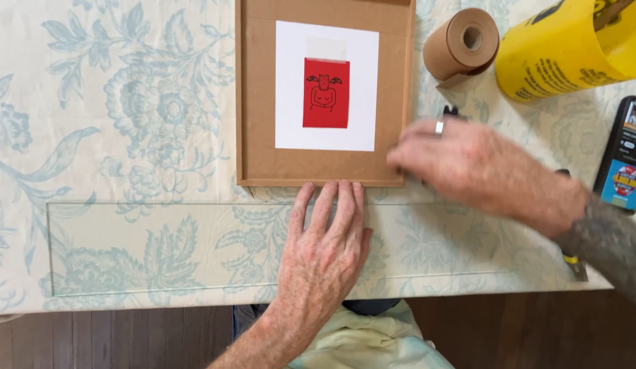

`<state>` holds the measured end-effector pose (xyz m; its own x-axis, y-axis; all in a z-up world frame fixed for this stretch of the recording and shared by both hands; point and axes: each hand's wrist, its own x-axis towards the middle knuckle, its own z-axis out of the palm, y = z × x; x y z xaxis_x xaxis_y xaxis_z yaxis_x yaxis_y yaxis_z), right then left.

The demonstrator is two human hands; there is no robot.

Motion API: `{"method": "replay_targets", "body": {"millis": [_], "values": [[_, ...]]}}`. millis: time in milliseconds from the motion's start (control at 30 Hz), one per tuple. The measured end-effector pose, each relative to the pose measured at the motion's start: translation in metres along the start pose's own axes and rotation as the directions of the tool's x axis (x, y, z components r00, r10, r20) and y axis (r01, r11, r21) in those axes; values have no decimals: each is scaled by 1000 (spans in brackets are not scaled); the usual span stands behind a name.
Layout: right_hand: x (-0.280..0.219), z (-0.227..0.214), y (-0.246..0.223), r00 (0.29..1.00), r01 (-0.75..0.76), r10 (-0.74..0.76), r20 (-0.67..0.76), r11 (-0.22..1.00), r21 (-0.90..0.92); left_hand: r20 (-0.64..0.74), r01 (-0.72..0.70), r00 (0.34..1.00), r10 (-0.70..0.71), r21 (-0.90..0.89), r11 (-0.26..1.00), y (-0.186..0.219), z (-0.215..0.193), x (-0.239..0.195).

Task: Assembling a picture frame by cutting backing material, applying adhesive tape, and fitting components together.

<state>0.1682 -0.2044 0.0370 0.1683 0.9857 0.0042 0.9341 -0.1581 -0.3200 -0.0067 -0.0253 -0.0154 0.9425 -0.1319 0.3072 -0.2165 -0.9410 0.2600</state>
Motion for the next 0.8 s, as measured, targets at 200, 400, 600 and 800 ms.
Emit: {"method": "replay_targets", "body": {"millis": [200,400,600,800], "values": [[2,-1,7,997,-57,59,-59,998,25,-2,-10,1000,10,11,1000,0,2,-1],[-6,9,4,998,-12,16,-65,998,59,-9,12,1000,-12,22,1000,0,3,-3],[-13,20,20,954,-203,172,-248,973,-108,-12,5,1000,-6,-14,1000,2,6,-7],[-13,20,0,964,-102,105,-244,995,22,-20,31,999,-32,-64,997,0,2,1]]}}
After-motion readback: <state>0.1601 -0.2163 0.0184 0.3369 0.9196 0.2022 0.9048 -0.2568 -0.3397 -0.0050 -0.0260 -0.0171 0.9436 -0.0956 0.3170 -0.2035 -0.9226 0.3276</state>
